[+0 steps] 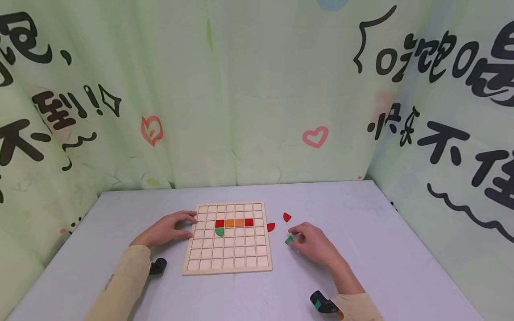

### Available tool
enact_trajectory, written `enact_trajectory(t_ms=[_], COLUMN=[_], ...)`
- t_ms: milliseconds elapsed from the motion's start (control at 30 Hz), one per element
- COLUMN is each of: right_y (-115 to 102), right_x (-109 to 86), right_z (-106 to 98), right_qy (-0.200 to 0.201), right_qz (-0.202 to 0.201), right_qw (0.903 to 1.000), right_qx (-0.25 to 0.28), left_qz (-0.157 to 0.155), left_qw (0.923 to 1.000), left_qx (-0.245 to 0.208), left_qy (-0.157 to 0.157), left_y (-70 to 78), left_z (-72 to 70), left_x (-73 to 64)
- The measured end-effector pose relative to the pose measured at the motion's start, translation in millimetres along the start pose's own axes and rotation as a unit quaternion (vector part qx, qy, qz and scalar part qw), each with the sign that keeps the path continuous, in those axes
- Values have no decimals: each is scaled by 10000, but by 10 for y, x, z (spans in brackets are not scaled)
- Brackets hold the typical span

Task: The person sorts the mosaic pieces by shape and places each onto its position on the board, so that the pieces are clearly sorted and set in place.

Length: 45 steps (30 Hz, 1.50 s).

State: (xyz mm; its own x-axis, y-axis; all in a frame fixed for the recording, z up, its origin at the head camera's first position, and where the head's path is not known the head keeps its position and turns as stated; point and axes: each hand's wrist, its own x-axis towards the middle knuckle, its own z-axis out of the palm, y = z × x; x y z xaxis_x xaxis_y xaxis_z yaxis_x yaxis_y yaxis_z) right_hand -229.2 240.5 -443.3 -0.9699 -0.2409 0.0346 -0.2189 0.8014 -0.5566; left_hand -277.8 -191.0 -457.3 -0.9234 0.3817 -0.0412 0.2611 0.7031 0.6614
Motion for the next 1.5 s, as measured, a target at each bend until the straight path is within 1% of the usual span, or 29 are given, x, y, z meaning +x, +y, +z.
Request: enact_trajectory(t_ms=[267,400,500,667,800,833,900,1000,1033,1133,1233,1367,1433,1500], right_y=[33,40,39,45,49,51,53,56,59,61,63,60,58,56], right_x=[1,0,6,32,40,39,33,23,22,22,23,27,25,24], right_z=[37,52,63,88,109,113,121,134,139,150,158,161,159,158], right_qy=[-129,-161,-180,-52,173,242,395,610,661,713,617,415,283,112], right_qz=[-218,-223,-166,-125,-218,-271,-418,-752,-879,-1195,-1354,-1465,-1638,-1919], right_qw=[9996,9995,9996,9999,9996,9993,9981,9949,9935,9900,9887,9883,9861,9813], right_qx=[-119,-166,-107,62,-30,-87,-204,-277,-280,-216,-167,-98,-83,-108], left_qz=[16,11,27,14,8,55,35,46,89,68,132,55,59,16], left_qw=[10000,10000,10000,10000,10000,10000,10000,10000,10000,10000,9999,10000,10000,10000], left_qx=[13,23,28,36,1,20,-4,2,26,10,34,-5,5,-1], left_qy=[21,29,21,19,-3,-5,-3,8,13,7,5,4,9,7], left_y=[-8,-7,-11,-15,-11,-12,-13,-12,-15,-11,-14,-17,-26,-25], left_z=[18,19,17,16,15,14,12,7,6,1,4,10,12,12], left_x=[-1,9,7,2,1,0,2,0,1,1,4,12,13,11])
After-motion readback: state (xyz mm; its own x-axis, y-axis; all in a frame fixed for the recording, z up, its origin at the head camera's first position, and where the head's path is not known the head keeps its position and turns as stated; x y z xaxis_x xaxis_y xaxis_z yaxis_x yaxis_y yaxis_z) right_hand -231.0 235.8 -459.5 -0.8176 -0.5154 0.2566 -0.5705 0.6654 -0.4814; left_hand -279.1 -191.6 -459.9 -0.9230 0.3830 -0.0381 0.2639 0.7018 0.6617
